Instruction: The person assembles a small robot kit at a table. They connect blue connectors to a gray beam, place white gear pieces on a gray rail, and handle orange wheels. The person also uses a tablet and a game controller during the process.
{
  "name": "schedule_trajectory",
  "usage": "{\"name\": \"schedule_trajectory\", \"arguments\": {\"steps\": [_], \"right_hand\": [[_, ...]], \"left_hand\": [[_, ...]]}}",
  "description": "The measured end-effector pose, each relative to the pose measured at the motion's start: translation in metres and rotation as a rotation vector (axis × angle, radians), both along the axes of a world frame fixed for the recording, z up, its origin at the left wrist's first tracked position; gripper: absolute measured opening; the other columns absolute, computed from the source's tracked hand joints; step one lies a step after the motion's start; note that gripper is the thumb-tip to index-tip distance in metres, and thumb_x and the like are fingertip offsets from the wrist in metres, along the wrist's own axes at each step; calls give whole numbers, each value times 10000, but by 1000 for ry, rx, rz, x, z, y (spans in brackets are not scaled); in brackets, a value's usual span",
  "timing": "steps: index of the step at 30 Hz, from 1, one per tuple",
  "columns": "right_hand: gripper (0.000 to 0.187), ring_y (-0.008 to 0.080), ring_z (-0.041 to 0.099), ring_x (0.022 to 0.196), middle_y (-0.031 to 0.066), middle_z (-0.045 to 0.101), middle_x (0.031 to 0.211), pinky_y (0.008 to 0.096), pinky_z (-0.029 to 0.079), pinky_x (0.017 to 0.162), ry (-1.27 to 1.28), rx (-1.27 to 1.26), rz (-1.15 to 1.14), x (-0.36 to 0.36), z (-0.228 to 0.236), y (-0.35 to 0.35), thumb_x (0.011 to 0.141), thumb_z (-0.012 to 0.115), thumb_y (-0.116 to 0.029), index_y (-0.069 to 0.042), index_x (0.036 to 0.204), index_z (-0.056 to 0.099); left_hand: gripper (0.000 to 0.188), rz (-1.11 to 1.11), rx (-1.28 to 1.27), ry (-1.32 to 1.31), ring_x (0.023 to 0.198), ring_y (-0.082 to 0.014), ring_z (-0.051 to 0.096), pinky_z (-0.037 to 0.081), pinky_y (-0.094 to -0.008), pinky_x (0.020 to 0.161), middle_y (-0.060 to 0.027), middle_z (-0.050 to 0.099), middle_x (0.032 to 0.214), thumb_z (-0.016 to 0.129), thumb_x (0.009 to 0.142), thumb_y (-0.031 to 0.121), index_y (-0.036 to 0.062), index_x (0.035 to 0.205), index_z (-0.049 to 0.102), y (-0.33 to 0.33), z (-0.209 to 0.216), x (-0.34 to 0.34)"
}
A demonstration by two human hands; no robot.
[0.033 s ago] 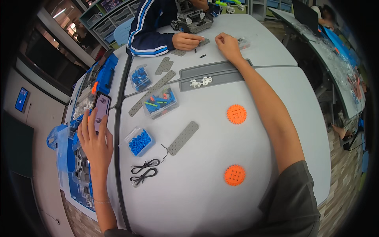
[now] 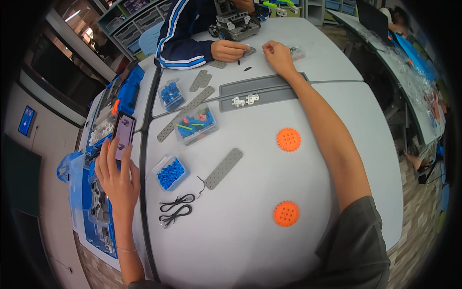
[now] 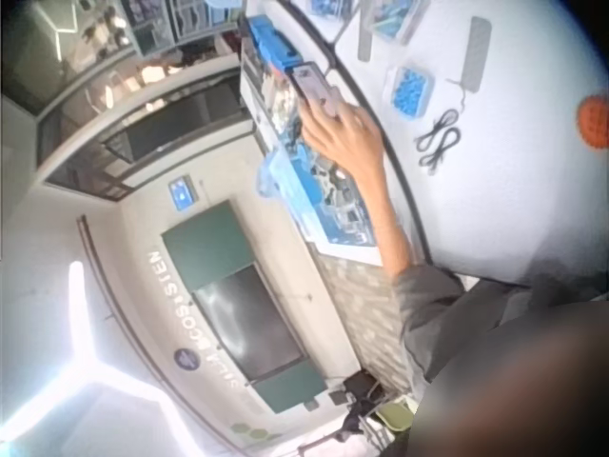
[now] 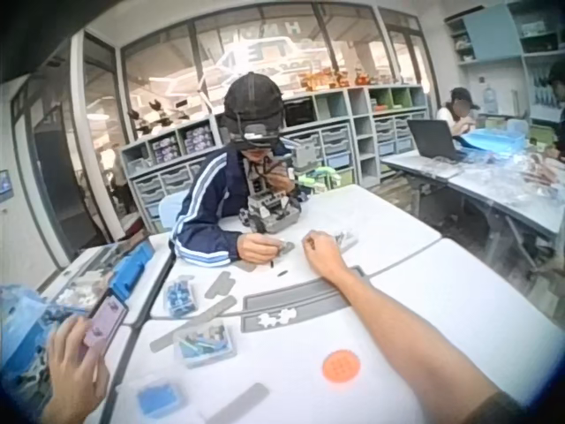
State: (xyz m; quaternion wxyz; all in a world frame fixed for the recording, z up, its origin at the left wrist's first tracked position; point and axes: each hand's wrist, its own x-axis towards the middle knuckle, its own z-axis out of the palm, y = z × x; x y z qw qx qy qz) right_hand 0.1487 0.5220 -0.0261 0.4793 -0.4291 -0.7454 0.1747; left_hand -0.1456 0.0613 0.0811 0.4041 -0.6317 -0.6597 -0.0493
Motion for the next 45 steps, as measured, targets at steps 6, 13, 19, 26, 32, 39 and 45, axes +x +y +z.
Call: {"name": "schedule_trajectory", "arguments": {"steps": [6, 13, 19, 26, 32, 39, 45], "right_hand": [[275, 403, 679, 1081, 233, 677, 1213, 471, 526, 990, -172, 106, 49, 0, 0, 3, 919, 639, -118, -58, 1164, 750], [285, 331, 703, 963, 171, 711, 1113, 422, 545, 905, -305, 124, 21, 0, 6, -1, 949, 610, -133, -98, 1193, 753], [288, 380, 701, 946, 179, 705, 1096, 485, 556, 882, -475, 137, 36, -2, 11, -12, 968, 573, -184, -170, 1183, 763], [334, 379, 705, 971, 173, 705, 1109, 493, 554, 893, -508, 119, 38, -2, 13, -15, 946, 565, -215, -188, 1230, 740], [356, 369, 702, 974, 169, 710, 1074, 485, 541, 894, -529, 153, 56, -3, 13, -10, 941, 552, -209, -183, 1248, 730], [323, 339, 696, 952, 146, 716, 1017, 459, 534, 885, -467, 106, 110, 3, 13, -7, 914, 593, -206, -140, 1192, 743], [300, 327, 702, 935, 134, 724, 996, 449, 542, 865, -459, 115, 112, 3, 13, -6, 895, 624, -222, -129, 1149, 755]], "left_hand": [[318, -207, 146, 136, 1290, -295, 529, 409, -468, 1018, -66, 626, 1328, 636, 856, 85, 157, 1140, 759, -41, -23, 49], [318, -343, 66, 86, 1242, -205, 552, 408, -436, 987, 43, 642, 1241, 649, 821, 154, 280, 1086, 772, -51, -53, 59], [296, -410, 46, 42, 1225, -185, 565, 426, -414, 960, 54, 653, 1224, 672, 805, 142, 265, 1057, 769, -49, -56, 57], [293, -425, 28, -26, 1163, -189, 601, 449, -390, 929, 55, 685, 1155, 704, 778, 118, 237, 1037, 773, -47, -51, 60], [246, -450, 39, -57, 1109, -155, 635, 461, -373, 934, 50, 702, 1130, 719, 800, 129, 222, 1021, 776, -46, -52, 59], [179, -497, 47, -66, 1079, -138, 648, 480, -362, 915, 41, 700, 1101, 757, 837, 156, 207, 1007, 777, -41, -53, 60], [180, -597, -62, -126, 1001, -161, 671, 520, -322, 815, 6, 703, 1079, 777, 824, 109, 128, 1003, 769, -38, -48, 60]]}}
